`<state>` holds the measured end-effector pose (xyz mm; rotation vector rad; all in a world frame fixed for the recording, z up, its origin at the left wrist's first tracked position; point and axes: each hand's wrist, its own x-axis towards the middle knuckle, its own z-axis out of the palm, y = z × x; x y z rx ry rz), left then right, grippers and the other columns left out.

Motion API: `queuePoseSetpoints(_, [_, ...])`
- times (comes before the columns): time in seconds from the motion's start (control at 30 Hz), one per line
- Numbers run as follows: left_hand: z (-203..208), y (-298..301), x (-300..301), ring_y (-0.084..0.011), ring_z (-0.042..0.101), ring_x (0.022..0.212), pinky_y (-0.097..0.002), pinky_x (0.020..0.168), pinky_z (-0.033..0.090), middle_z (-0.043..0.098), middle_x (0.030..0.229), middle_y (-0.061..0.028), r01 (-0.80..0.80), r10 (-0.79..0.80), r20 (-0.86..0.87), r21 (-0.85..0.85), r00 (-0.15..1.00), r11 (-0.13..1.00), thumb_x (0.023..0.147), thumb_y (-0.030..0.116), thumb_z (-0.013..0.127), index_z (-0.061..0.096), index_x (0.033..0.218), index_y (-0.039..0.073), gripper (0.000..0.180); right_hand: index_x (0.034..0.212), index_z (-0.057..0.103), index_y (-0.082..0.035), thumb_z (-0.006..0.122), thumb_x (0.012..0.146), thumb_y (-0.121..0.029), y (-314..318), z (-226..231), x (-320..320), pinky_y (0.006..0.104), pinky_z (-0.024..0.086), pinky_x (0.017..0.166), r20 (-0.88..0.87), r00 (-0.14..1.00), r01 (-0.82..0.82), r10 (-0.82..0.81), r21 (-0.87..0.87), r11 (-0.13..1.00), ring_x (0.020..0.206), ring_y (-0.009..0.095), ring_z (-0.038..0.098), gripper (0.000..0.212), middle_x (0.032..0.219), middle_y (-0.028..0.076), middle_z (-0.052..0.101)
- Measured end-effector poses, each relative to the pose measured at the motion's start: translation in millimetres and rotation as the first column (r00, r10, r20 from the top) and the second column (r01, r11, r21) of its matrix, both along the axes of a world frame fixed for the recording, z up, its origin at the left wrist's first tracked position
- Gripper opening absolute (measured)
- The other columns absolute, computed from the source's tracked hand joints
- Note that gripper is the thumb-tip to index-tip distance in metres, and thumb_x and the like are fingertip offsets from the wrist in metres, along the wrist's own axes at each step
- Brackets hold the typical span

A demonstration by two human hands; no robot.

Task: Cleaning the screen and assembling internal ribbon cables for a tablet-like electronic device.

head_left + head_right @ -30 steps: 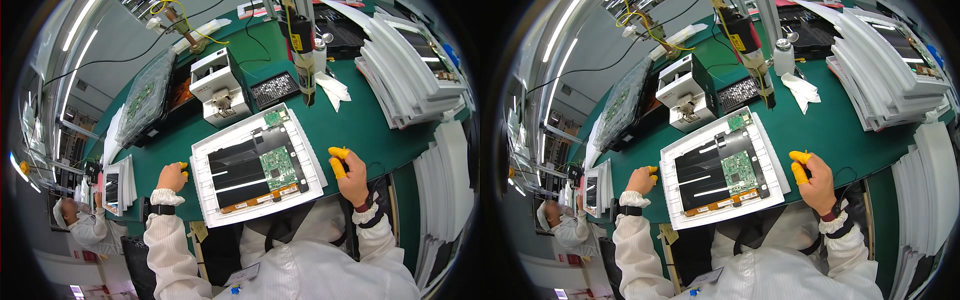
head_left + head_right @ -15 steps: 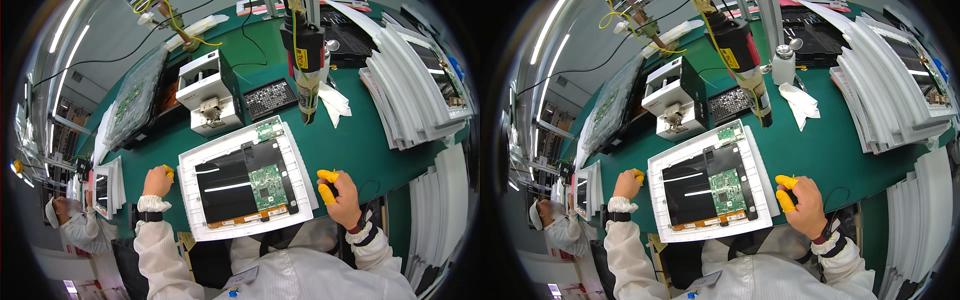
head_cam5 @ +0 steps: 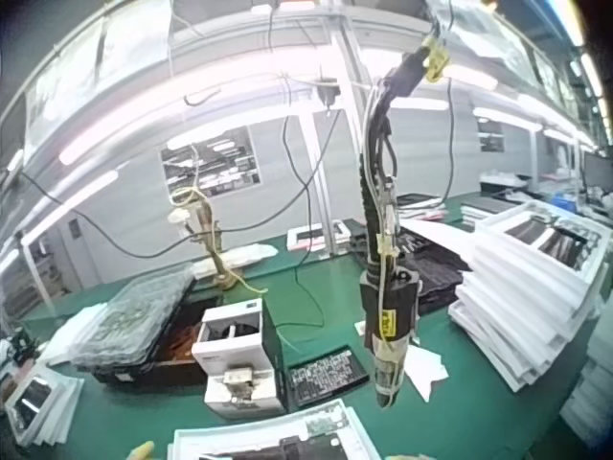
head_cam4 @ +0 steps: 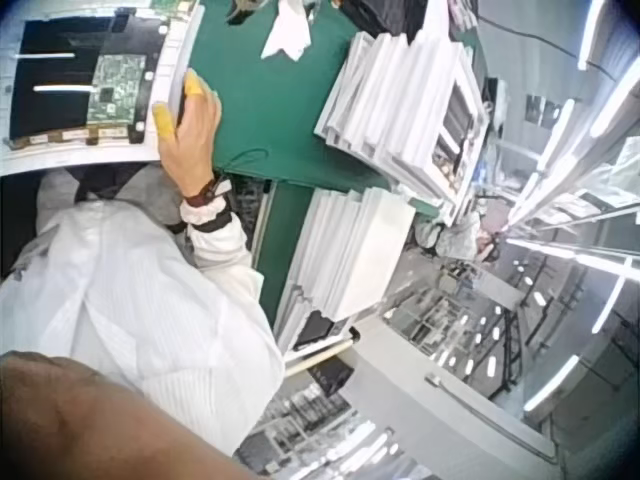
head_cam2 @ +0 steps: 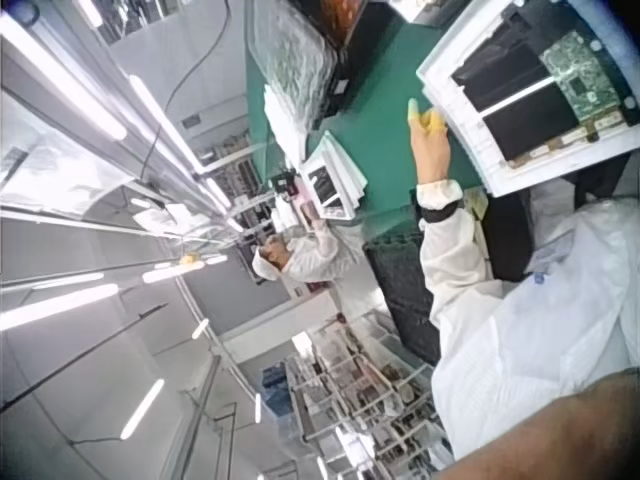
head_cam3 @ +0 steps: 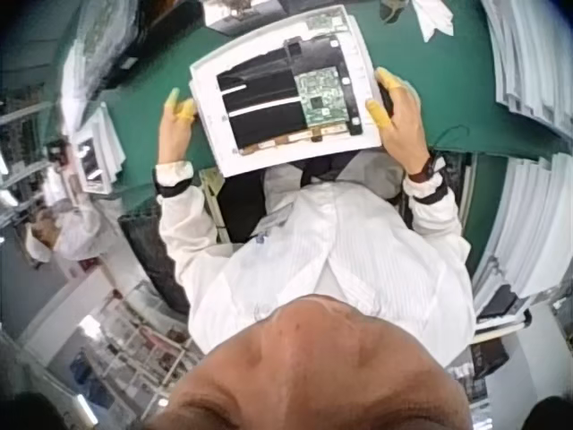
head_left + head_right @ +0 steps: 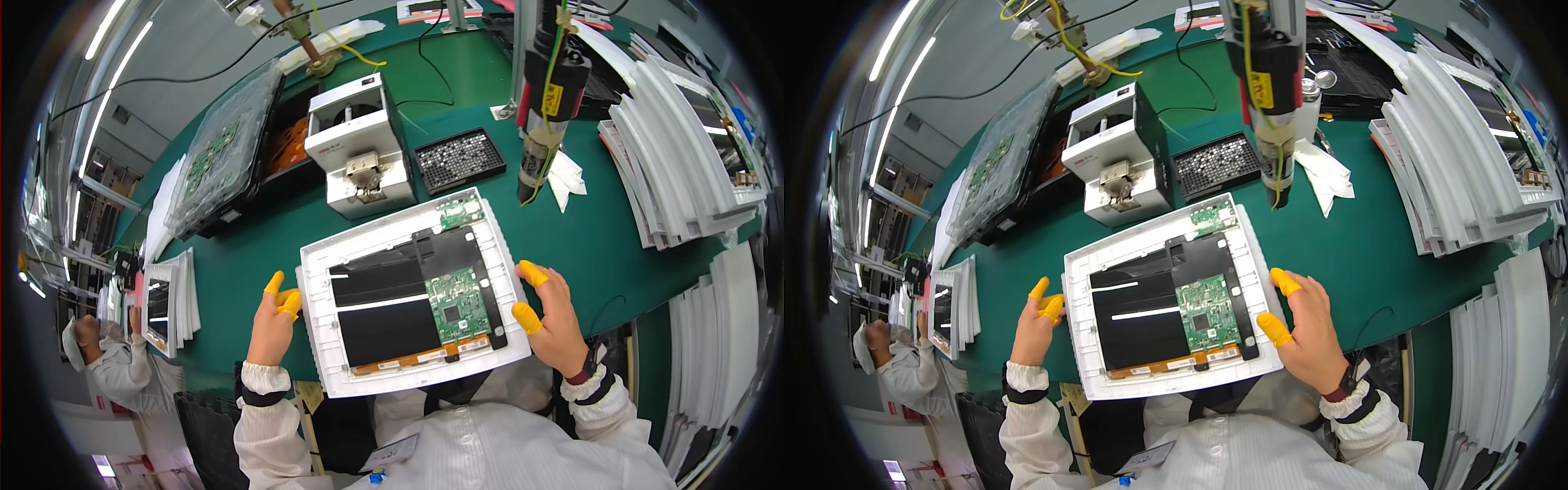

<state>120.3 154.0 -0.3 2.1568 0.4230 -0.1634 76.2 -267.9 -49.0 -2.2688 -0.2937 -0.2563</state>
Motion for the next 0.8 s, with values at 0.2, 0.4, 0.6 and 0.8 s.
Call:
queuePoseSetpoints(0.2, [-7,2,-13,-0.0201,0.058,0.115,-0.0339,0.096,0.053,0.053,0.138,-0.0149,-0.084,0.080,-0.029,-0.189,0.996,0.978,0.092,-0.006,0.036,0.030,0.155,0.003,0.064,0.131,0.054,-0.001,0.068,0.094,-0.018,12,0,0,0.0500,0.029,0.116,-0.081,0.995,0.073,-0.059,0.174,0.982,0.119,0.033,0.057,0.043,0.127,0.011,0.065])
queuePoseSetpoints(0.4, [1,8,-22,-0.0174,0.058,0.107,-0.0355,0.095,0.054,0.052,0.138,-0.0134,-0.125,0.101,-0.090,-0.318,0.991,0.940,0.101,0.003,0.037,0.030,0.155,0.005,0.054,0.129,0.055,0.000,0.069,0.093,-0.016,16,-1,-8,0.0504,0.030,0.116,-0.069,0.997,0.051,-0.042,0.137,0.989,0.117,0.033,0.059,0.042,0.126,0.011,0.067])
queuePoseSetpoints(0.6, [3,15,-22,-0.0170,0.058,0.107,-0.0354,0.095,0.054,0.052,0.138,-0.0134,-0.112,0.090,-0.077,-0.347,0.993,0.931,0.102,0.006,0.041,0.030,0.155,0.004,0.054,0.124,0.059,-0.001,0.070,0.092,-0.014,11,-6,-14,0.0492,0.038,0.111,-0.123,0.992,0.066,-0.040,0.214,0.975,0.112,0.034,0.063,0.037,0.121,0.010,0.071])
queuePoseSetpoints(0.8, [4,-2,-16,-0.0201,0.056,0.120,-0.0360,0.103,0.050,0.051,0.141,-0.0146,-0.045,0.032,-0.057,-0.240,0.998,0.970,0.101,0.004,0.043,0.031,0.155,0.004,0.055,0.120,0.062,-0.002,0.071,0.091,-0.014,3,-13,-7,0.0474,0.041,0.109,-0.083,0.995,0.066,-0.049,0.215,0.974,0.108,0.033,0.065,0.033,0.116,0.010,0.072])
